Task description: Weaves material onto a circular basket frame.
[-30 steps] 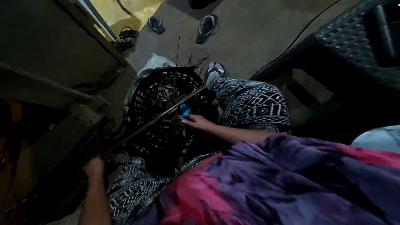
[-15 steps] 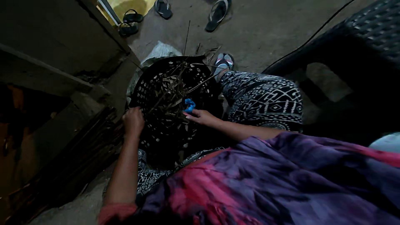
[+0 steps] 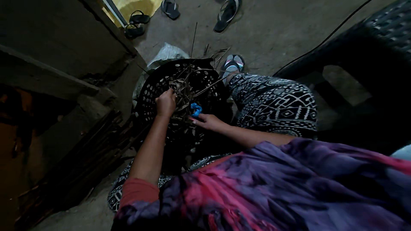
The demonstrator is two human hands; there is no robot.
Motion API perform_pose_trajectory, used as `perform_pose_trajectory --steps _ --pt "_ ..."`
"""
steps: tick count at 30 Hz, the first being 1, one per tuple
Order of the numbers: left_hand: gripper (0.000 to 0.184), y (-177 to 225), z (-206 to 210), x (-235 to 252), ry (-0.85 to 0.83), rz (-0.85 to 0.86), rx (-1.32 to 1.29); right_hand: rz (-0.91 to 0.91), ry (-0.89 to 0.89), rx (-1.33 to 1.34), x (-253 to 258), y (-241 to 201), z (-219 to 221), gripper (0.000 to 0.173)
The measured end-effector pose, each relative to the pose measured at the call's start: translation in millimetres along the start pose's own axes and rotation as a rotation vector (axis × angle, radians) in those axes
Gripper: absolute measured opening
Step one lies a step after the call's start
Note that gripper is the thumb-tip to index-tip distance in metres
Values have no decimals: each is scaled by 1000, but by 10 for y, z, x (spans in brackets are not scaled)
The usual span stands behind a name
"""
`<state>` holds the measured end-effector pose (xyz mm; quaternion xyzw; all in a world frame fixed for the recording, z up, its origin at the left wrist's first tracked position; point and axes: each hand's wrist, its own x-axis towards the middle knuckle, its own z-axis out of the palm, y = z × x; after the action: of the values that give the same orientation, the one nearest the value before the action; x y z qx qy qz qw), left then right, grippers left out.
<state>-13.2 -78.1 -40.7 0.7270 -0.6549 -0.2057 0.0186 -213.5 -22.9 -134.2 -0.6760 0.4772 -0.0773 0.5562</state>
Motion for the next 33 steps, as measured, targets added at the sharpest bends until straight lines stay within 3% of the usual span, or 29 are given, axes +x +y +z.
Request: perform_pose_trajectory --steps 4,8,15,19,23,33 --pt "34 -72 -75 -45 -94 -66 -235 15 -24 2 -4 -44 -14 43" --pt "33 -109 -179 -222 -140 -23 -377 4 -31 54 18 -95 -21 45" --pt "29 -84 -538 -840 -50 5 -607 57 -46 34 -133 -471 -156 45" --pt "24 -119 -585 -966 16 -7 -787 -23 33 47 -111 -108 -89 45" --pt "23 -179 -419 -911 90 -28 -964 -37 147 151 -175 -32 -102 41" --pt "24 -47 -138 -567 181 -55 -878 -163 250 527 -477 -639 -369 31"
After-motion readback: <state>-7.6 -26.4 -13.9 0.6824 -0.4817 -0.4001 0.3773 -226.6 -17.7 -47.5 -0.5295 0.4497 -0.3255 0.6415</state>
